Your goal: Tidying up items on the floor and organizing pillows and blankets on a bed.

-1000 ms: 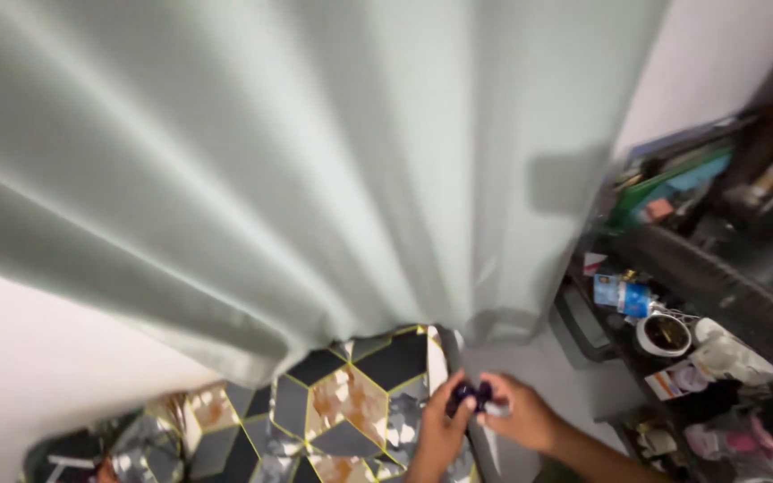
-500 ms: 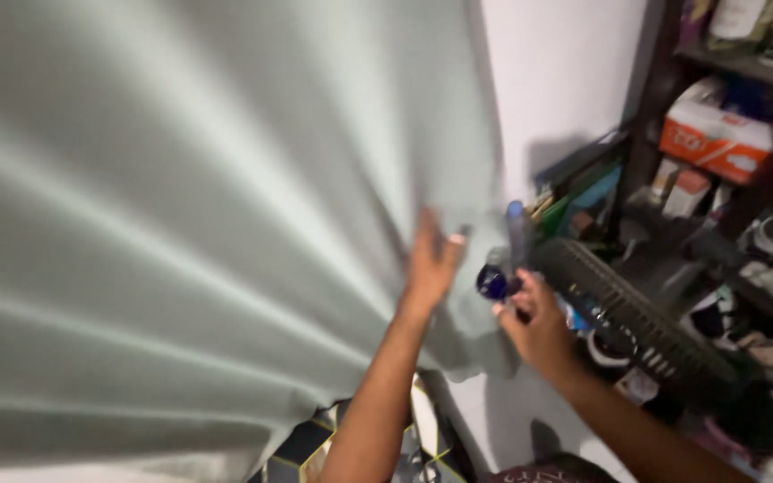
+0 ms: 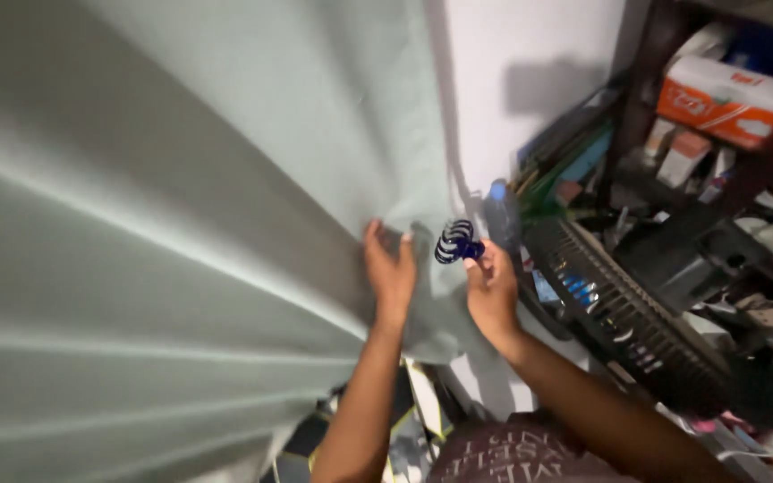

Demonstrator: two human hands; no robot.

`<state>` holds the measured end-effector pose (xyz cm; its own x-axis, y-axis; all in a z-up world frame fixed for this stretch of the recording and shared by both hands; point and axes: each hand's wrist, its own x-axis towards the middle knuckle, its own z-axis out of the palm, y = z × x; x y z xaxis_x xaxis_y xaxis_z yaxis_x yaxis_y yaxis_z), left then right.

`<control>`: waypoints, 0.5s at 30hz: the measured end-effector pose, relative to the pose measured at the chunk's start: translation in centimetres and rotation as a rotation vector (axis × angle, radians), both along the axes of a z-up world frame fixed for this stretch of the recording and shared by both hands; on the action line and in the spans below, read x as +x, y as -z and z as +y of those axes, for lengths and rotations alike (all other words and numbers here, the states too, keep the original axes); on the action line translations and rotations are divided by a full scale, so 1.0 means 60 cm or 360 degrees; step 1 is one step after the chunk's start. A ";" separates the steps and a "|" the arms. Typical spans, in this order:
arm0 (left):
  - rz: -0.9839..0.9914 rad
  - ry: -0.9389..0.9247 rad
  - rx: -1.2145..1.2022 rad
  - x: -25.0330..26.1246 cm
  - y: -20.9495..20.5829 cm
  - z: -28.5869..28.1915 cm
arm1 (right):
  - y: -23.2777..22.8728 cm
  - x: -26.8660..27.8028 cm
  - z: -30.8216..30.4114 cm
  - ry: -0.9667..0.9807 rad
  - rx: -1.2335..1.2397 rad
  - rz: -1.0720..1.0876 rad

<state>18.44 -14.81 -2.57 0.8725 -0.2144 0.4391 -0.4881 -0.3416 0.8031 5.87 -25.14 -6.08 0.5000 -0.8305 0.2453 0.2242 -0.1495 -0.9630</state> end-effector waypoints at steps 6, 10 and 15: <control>0.0219 0.0011 0.0026 0.020 0.006 0.028 | 0.011 0.093 -0.054 0.0416 0.0068 0.0022; 0.0241 0.0016 0.0099 0.017 -0.010 0.044 | 0.005 0.128 -0.083 0.0391 -0.0160 -0.0006; 0.0302 0.0096 0.0091 0.035 0.028 0.070 | 0.039 0.170 -0.107 0.0106 -0.0416 0.0108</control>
<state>20.52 -10.62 -4.24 0.9231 -0.2888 0.2539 -0.3512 -0.3641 0.8626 16.05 -31.59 -8.39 0.4692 -0.7749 0.4236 0.1421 -0.4071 -0.9023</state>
